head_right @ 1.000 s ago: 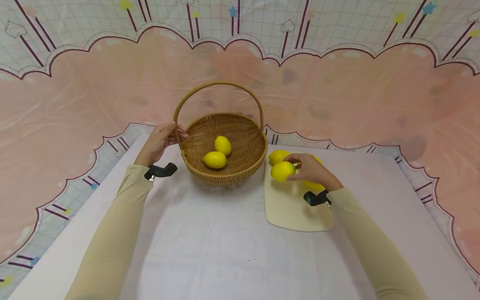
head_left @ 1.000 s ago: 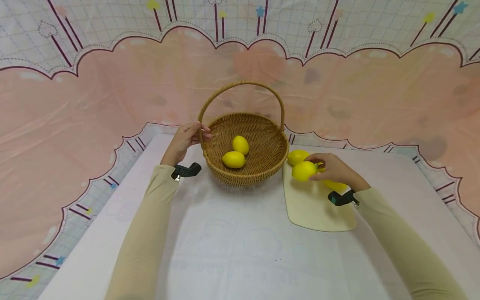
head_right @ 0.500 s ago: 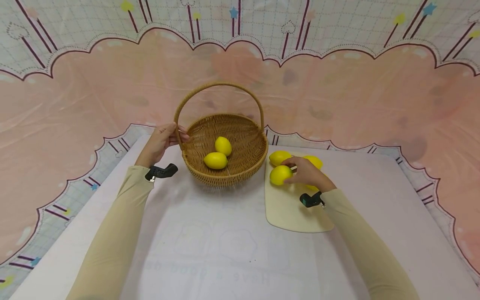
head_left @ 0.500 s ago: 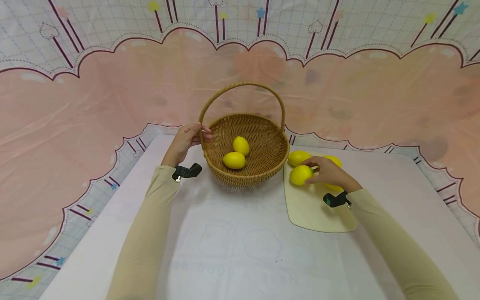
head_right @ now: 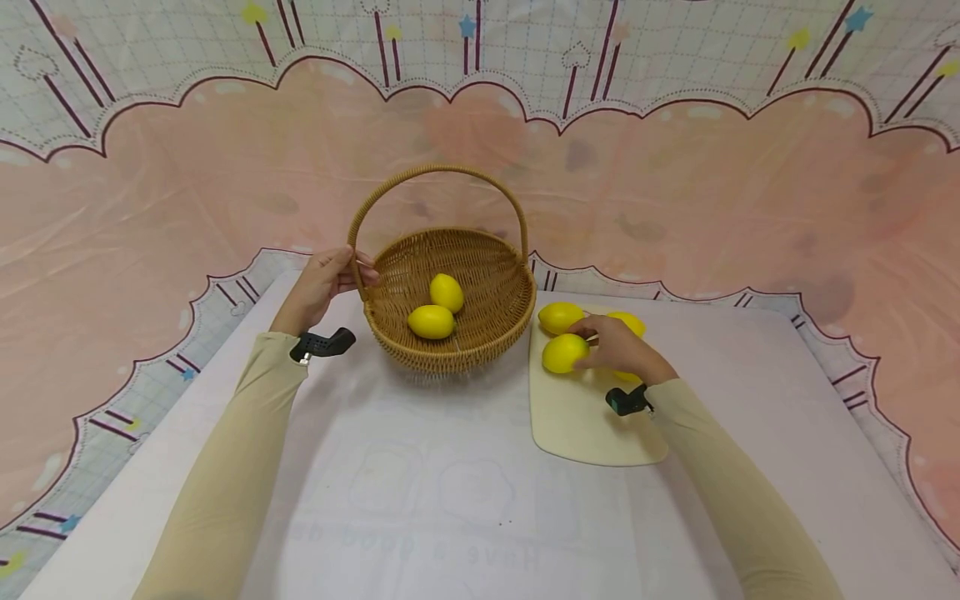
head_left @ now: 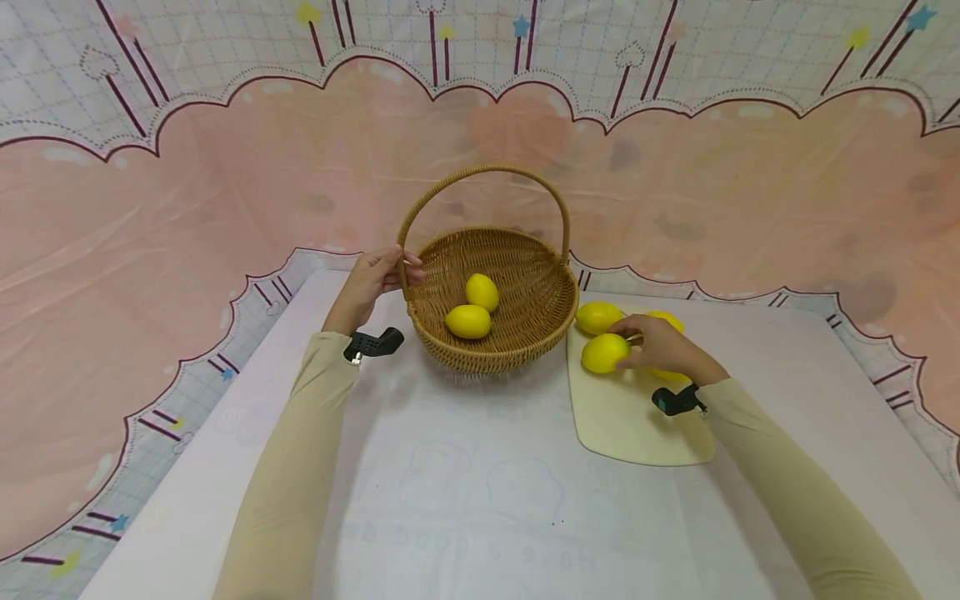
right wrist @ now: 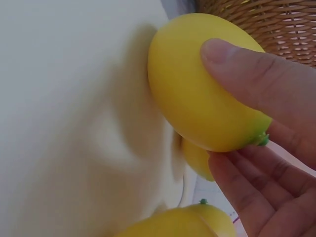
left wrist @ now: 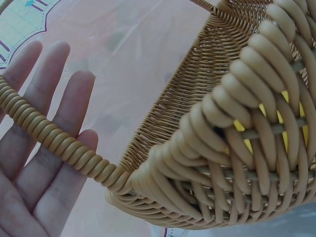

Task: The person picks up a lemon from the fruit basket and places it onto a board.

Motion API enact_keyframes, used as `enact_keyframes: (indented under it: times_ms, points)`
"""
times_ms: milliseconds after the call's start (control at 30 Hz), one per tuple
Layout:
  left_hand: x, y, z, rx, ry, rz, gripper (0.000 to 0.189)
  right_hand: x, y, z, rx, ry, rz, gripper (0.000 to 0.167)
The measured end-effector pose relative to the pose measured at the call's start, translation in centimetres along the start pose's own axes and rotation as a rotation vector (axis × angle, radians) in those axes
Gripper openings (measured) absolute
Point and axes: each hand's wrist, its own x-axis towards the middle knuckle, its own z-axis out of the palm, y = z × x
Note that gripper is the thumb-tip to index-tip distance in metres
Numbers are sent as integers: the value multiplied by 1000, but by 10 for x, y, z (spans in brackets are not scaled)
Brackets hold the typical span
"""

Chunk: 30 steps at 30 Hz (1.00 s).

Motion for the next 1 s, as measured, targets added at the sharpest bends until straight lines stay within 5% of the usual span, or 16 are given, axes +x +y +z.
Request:
enact_keyframes:
  times_ms: [633, 1000]
  points:
    - [0, 1, 1, -1, -2, 0, 34, -9, 4, -10, -79, -4, -2, 44]
    - [-1, 2, 2, -7, -2, 2, 35, -3, 2, -6, 5, 1, -9, 44]
